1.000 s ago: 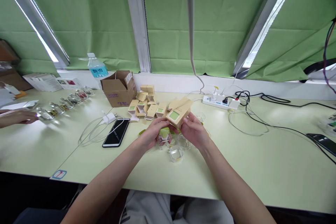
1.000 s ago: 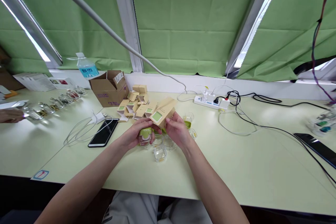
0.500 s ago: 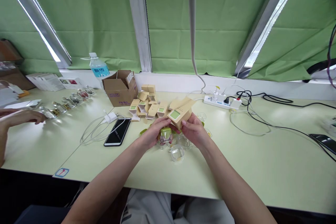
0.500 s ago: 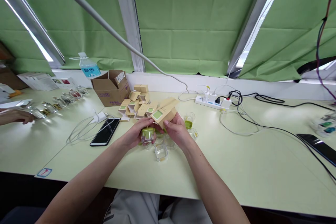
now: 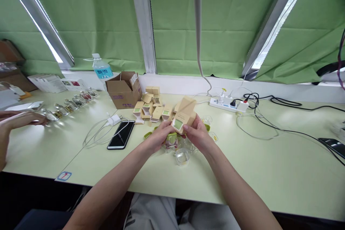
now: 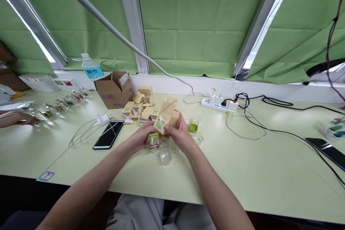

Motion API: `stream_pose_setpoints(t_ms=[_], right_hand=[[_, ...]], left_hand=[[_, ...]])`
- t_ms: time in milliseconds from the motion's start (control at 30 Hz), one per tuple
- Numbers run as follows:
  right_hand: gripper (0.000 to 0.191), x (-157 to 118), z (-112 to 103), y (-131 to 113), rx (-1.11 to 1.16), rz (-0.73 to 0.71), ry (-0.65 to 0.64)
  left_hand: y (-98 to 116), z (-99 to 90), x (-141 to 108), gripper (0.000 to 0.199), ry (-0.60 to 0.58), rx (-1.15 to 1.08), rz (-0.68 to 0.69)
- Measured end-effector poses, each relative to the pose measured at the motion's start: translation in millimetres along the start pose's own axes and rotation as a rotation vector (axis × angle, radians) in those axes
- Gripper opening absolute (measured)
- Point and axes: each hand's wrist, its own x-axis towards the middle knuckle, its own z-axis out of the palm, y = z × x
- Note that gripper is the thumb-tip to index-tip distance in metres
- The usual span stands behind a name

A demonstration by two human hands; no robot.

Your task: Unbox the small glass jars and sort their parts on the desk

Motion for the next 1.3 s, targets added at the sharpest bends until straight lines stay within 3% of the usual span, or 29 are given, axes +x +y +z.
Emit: stream_pose_setpoints(t_ms=[200,400,533,633,900,1067,1167,1233,1300], right_hand=[[0.077,3,3,6,0.044,-0.043,0.069],[0.087,2,3,8,-0.094,-0.146,0.038],[0.084,0,6,6,-0.155,-0.197,0.045],[0.093,-2,9,3,-0.178,-0.180,0.038],[0.116,-2,11,-4,-0.201,-0.149,0.042],[0.090,5,13,-10,-0.099,-0.271,0.123],[0.071,8,13,-12,0.008,-0.217,0.199],[0.061,11,10,-11,0.068,-0.136,0.218],[0.057,14,6,-8,0.128,-0.051,0.235]], left_hand=[[-6,-0.8,4,0.030,0.041,-0.016,0.036],[-3,1.0,4,0.034,0.040,-0.102,0.000],[-2,-1.2,1,0.030,-0.047,-0.079,-0.021],[-2,-1.4,1,0.034,-0.104,-0.091,-0.010],[-10,7.2,5,0.038,-0.077,-0.054,0.003],[-13,6.2,5,0.037,-0.110,-0.007,-0.068],[-7,5.7,2,0.039,-0.134,-0.012,-0.036],[-2,4.7,-1,0.038,-0.063,0.012,0.027],[1,3.3,-2,0.034,0.106,0.103,0.153]])
